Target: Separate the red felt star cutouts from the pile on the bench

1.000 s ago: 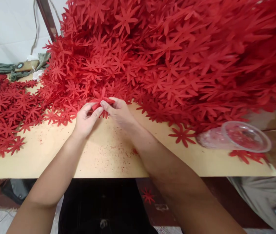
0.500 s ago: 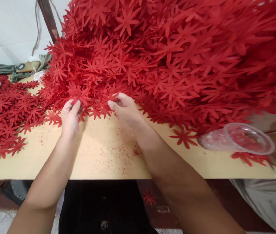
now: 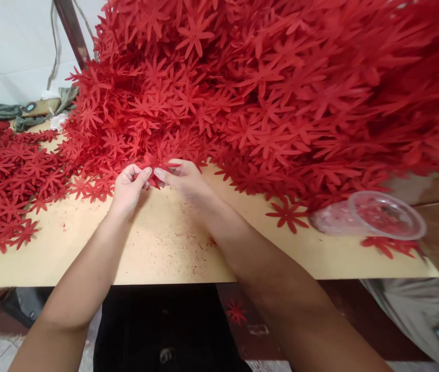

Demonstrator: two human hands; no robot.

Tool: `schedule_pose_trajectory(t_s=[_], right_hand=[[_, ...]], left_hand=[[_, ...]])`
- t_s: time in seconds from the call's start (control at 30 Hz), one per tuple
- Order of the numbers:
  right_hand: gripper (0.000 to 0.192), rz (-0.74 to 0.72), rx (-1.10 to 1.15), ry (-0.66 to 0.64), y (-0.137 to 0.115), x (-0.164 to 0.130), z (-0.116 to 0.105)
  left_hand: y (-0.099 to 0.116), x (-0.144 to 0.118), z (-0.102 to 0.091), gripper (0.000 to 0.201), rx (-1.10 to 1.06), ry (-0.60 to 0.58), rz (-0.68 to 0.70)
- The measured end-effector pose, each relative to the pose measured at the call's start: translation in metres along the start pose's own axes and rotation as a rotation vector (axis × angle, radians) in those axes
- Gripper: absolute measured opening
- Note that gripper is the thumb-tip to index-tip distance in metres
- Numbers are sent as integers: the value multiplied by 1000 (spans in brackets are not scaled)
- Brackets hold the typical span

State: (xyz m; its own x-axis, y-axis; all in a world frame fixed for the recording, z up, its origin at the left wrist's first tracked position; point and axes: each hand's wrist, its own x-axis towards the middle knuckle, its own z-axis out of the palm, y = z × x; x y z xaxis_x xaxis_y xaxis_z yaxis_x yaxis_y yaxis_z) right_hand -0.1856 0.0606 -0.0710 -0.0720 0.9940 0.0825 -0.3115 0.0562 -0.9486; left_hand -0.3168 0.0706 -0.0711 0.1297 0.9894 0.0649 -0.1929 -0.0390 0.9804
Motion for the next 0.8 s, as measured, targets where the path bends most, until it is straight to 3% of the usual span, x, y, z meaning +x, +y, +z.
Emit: schedule_pose_trajectory(t_s=[0.13, 0.3, 0.53, 0.8], right_hand=[[32, -17, 42, 188, -2, 5, -17], [30, 11, 49, 271, -14, 7, -28], [31, -54, 55, 160, -16, 0, -18], [27, -6, 19, 66, -20, -2, -20]], left_hand=[[1, 3, -3, 37, -109, 37, 16], [6, 2, -3, 34, -124, 35, -52], [5, 0, -2, 20, -175, 15, -128], [5, -2, 2, 31, -187, 1, -124]])
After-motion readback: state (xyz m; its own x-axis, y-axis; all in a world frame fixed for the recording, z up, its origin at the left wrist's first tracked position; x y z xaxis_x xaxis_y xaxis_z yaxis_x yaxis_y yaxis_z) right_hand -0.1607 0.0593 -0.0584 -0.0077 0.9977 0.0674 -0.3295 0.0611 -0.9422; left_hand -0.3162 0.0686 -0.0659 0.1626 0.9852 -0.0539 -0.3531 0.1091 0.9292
